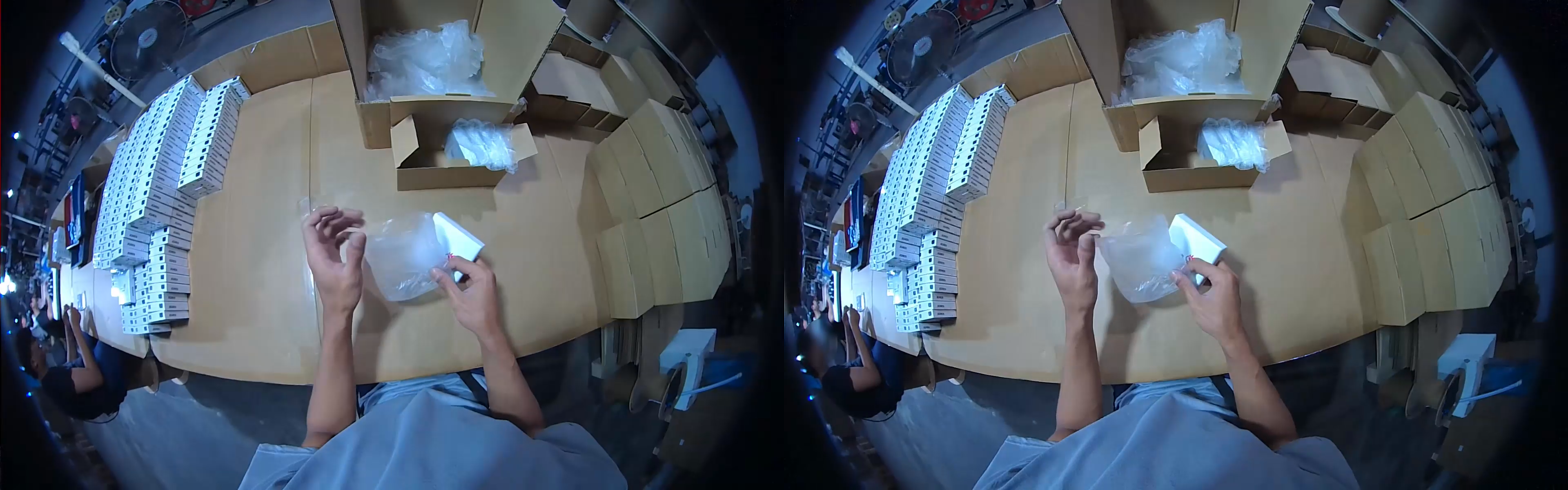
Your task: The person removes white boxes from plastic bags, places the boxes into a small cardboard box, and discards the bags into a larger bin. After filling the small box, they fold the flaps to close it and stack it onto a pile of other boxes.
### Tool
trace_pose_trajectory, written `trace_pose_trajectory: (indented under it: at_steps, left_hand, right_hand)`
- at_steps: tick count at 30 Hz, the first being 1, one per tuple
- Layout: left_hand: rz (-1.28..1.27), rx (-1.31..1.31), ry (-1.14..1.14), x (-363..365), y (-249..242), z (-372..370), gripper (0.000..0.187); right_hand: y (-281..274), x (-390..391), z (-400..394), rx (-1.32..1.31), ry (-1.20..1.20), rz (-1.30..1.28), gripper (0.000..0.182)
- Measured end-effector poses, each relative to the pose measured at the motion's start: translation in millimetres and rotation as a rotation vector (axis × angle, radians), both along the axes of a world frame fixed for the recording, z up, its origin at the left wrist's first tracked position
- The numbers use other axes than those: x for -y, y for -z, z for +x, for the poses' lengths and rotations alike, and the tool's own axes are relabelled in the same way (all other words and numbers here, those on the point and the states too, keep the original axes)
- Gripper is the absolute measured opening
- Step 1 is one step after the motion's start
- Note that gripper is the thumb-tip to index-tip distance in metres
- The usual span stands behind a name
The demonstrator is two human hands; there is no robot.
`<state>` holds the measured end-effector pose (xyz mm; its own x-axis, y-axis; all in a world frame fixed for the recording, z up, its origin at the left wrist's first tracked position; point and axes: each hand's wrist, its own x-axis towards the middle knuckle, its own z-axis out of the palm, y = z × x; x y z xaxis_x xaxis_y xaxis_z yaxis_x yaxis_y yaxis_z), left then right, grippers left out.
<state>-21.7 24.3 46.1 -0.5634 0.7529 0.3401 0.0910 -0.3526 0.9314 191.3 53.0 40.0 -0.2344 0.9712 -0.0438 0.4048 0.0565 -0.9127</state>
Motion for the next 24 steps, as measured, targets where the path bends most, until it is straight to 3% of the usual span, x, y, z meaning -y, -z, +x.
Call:
trace_pose_trajectory:
  at_steps: [2, 3, 6, 10, 11, 13, 15, 18, 21, 24]
  left_hand:
    - [-0.024, 0.162, 0.000, 12, 2, 16, 0.066]
    - [-0.133, 0.329, 0.111, 21, 0, 21, 0.073]
    - [-0.361, 0.220, 0.296, 29, 10, 34, 0.071]
    - [-0.341, 0.188, 0.319, 32, 33, 30, 0.058]
    - [-0.342, 0.102, 0.332, 34, 33, 24, 0.055]
    - [-0.349, -0.014, 0.337, 36, 31, 18, 0.047]
    - [-0.353, -0.075, 0.326, 35, 26, 17, 0.038]
    - [-0.386, -0.168, 0.353, 34, 20, 20, 0.036]
    - [-0.411, -0.155, 0.388, 33, 21, 27, 0.035]
    - [-0.443, -0.111, 0.403, 33, 26, 29, 0.037]
  right_hand:
    - [5, 0, -1, -0.046, 0.026, 0.073, 0.022]
    - [12, -1, -3, -0.103, 0.043, 0.075, 0.022]
    - [25, 1, -8, -0.156, 0.000, 0.094, 0.024]
    - [3, -5, -3, -0.170, -0.131, 0.351, 0.027]
    - [2, -17, 9, -0.242, -0.195, 0.231, 0.026]
    - [-16, -30, 21, -0.341, -0.086, 0.116, 0.027]
    - [-35, -48, 23, -0.388, -0.126, 0.400, 0.058]
    - [-66, -47, 12, -0.659, -0.202, 0.258, 0.069]
    - [-79, -48, -8, -0.711, -0.237, 0.221, 0.072]
    - [-72, -46, -26, -0.628, -0.263, 0.313, 0.057]
